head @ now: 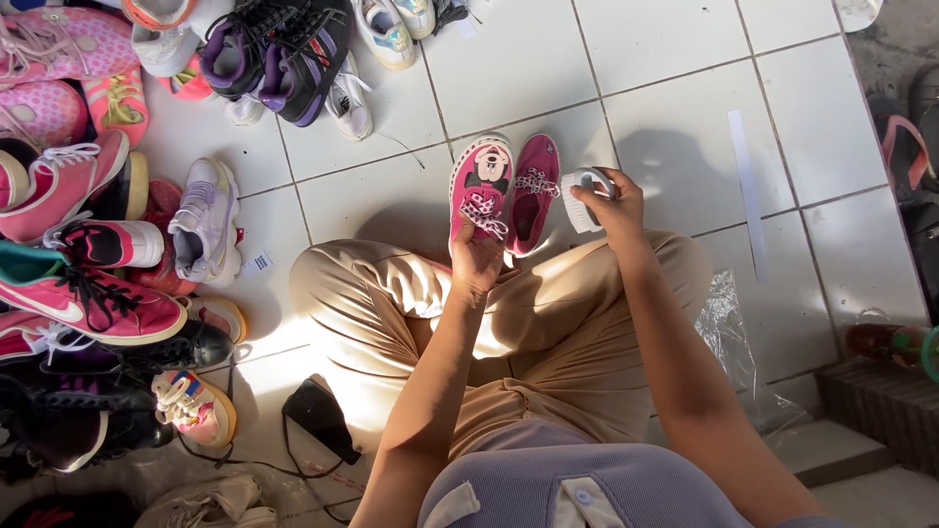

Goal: The person sits cross-legged on a tiled floor and uses a handheld electric brush to clean a pink canvas shoe. They scrub the upper, toe, and sides of the shoe repeatedly while holding it in their left hand.

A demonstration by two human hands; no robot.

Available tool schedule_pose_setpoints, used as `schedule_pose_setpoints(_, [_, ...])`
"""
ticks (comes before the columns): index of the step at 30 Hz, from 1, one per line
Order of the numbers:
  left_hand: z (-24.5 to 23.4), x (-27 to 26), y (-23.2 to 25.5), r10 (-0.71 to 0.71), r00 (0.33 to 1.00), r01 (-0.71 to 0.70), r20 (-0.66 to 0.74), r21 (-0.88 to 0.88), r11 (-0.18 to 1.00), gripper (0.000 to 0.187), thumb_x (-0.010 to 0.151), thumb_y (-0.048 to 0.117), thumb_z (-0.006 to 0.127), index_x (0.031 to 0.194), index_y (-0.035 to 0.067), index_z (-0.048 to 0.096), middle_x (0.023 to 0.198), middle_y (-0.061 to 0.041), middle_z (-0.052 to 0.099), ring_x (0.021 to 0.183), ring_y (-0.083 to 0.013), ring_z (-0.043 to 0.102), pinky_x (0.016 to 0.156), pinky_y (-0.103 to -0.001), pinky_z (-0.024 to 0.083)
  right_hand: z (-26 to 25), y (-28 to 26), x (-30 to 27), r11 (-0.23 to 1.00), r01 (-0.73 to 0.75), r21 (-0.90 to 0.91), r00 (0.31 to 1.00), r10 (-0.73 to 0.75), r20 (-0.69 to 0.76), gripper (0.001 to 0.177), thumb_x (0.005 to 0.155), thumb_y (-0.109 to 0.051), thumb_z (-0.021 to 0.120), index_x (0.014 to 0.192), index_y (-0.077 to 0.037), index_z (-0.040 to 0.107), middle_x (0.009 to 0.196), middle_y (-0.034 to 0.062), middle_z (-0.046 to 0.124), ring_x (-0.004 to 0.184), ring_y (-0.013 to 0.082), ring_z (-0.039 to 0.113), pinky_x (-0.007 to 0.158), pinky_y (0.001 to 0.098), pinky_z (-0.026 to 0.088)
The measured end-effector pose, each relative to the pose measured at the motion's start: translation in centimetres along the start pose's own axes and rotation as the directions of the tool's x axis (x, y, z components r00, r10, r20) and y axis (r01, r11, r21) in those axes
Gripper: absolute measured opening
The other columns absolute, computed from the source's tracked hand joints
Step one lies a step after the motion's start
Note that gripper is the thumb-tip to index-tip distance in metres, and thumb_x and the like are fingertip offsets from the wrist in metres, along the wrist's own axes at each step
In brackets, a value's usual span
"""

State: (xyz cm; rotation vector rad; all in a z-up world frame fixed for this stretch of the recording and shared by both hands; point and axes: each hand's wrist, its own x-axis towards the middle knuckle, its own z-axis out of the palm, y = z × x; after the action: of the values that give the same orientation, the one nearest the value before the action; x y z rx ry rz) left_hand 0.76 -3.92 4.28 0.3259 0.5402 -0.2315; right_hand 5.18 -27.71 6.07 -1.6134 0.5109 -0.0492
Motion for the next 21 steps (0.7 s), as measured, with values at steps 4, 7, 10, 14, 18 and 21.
schedule_pose_setpoints(4, [0.7, -0.3, 0.5, 0.092, 0.995, -0.094, 0.035, 0.087, 0.992, 0.023, 0.106, 0.03, 0.056, 0.103, 0.017, 0.075, 0.098, -0.008, 0.078, 0.097, -0.021, 0.075, 0.103, -0.039, 0.048, -0.1, -2.0, -1.5, 0.996, -0.056, 0.07, 0.998, 0.059, -0.034, 0.04, 0.079, -0.02, 0.094, 0.113, -0.018, 0.072, 0.086, 0.0011, 0.07, 0.074, 0.013, 0.073, 0.057, 0.0223, 0.061])
schedule_pose_setpoints(7, [3.0, -2.9, 1.0, 0.135, 0.987, -0.146, 0.088, 0.142, 0.979, 0.028, 0.108, 0.032, 0.052, 0.108, 0.016, 0.074, 0.102, -0.008, 0.078, 0.101, -0.0203, 0.074, 0.102, -0.035, 0.051, 0.1, -4.3, -3.4, 0.964, -0.125, 0.234, 0.988, 0.142, -0.056, 0.033, 0.084, -0.018, 0.087, 0.113, -0.017, 0.071, 0.087, 0.0023, 0.071, 0.075, 0.0145, 0.075, 0.056, 0.0218, 0.064])
schedule_pose_setpoints(10, [7.6, -7.6, 1.1, 0.125, 0.979, -0.149, 0.16, 0.149, 0.978, 0.036, 0.11, 0.043, 0.046, 0.113, 0.02, 0.073, 0.11, 0.0, 0.075, 0.108, -0.0149, 0.07, 0.108, -0.036, 0.045, -0.1, -6.2, -5.2, 0.909, -0.089, 0.408, 0.99, 0.127, -0.065, 0.032, 0.087, -0.017, 0.086, 0.114, -0.014, 0.069, 0.09, 0.0049, 0.07, 0.078, 0.0171, 0.076, 0.062, 0.0288, 0.067])
schedule_pose_setpoints(14, [9.7, -10.6, 1.0, 0.146, 0.972, -0.179, 0.185, 0.172, 0.969, 0.049, 0.11, 0.051, 0.039, 0.119, 0.016, 0.071, 0.117, -0.003, 0.074, 0.115, -0.0171, 0.068, 0.115, -0.038, 0.041, -0.8, -8.3, -7.5, 0.911, 0.045, 0.409, 0.997, -0.068, 0.041, 0.042, 0.093, -0.011, 0.079, 0.131, -0.01, 0.06, 0.102, 0.0051, 0.07, 0.093, 0.0148, 0.075, 0.08, 0.0318, 0.067])
schedule_pose_setpoints(18, [10.6, -13.0, 0.5, 0.247, 0.954, -0.281, 0.168, 0.228, 0.932, 0.032, 0.111, 0.028, 0.048, 0.11, 0.007, 0.073, 0.107, -0.009, 0.074, 0.111, -0.0199, 0.069, 0.111, -0.037, 0.046, -2.1, -7.5, -7.3, 0.934, 0.197, 0.297, 0.971, -0.228, 0.075, 0.047, 0.095, -0.008, 0.079, 0.136, -0.013, 0.055, 0.111, 0.0032, 0.066, 0.099, 0.0128, 0.071, 0.085, 0.0308, 0.065])
schedule_pose_setpoints(21, [10.9, -14.9, -0.5, 0.294, 0.945, -0.323, 0.146, 0.245, 0.914, 0.03, 0.11, 0.022, 0.05, 0.104, 0.007, 0.076, 0.103, -0.009, 0.075, 0.107, -0.019, 0.07, 0.107, -0.038, 0.048, -2.0, -10.1, -9.2, 0.916, 0.326, 0.235, 0.938, -0.344, 0.038, 0.056, 0.095, -0.002, 0.08, 0.143, -0.01, 0.053, 0.111, 0.0024, 0.063, 0.096, 0.0094, 0.071, 0.089, 0.0269, 0.063])
